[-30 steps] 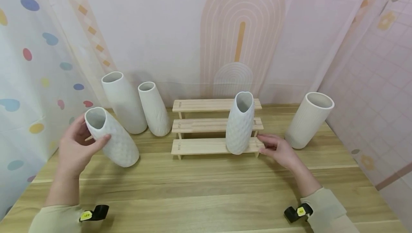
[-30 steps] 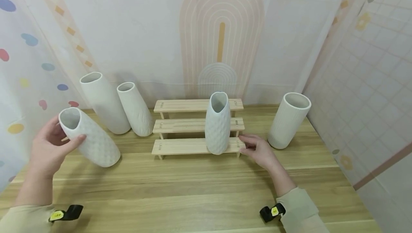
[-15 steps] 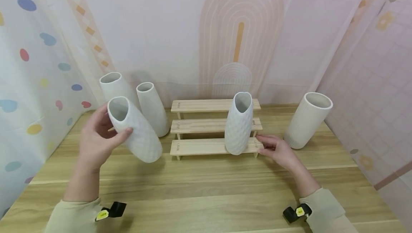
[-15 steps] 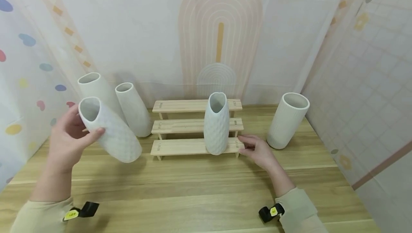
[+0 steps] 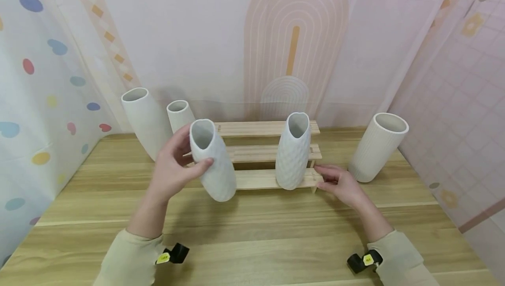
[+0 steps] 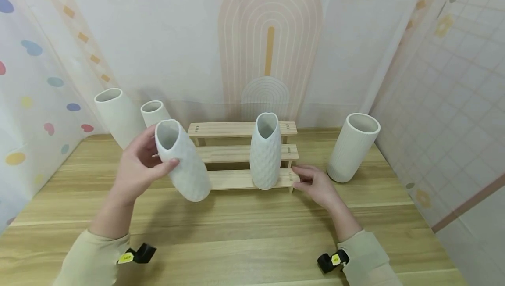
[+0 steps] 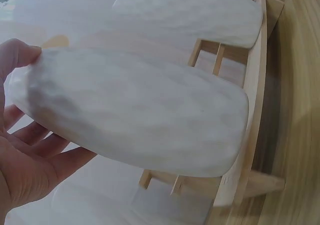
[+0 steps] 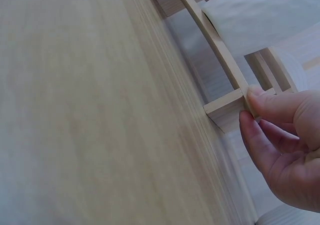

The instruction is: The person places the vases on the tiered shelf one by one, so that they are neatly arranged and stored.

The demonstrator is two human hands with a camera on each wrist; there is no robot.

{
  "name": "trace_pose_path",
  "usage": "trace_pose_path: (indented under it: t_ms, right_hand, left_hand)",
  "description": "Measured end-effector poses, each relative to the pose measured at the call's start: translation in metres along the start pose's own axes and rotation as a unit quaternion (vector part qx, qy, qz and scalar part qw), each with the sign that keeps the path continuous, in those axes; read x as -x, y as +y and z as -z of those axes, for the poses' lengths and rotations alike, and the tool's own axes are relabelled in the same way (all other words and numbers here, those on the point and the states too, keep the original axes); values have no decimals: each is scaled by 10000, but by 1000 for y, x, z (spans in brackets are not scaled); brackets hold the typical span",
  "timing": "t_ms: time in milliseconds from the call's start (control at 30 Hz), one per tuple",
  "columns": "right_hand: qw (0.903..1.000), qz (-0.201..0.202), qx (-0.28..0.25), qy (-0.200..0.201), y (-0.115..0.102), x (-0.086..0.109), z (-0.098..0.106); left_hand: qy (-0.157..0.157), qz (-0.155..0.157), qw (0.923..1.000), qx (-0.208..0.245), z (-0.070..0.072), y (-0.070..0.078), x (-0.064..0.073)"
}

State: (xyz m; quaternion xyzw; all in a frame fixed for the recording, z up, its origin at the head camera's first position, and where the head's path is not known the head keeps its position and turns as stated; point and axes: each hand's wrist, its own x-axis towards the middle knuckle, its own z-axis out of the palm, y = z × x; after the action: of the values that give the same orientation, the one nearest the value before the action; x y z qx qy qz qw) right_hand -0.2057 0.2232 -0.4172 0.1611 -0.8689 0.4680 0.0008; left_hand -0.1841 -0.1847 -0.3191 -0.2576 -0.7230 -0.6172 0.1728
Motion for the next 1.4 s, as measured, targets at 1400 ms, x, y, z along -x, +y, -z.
trace_pose_path:
  t_ms: [1400]
  right_hand:
    - [9997,-19,225,62,4,-1,-2]
  left_hand:
    - [-410,347,9982,-278,-47,-18,-30]
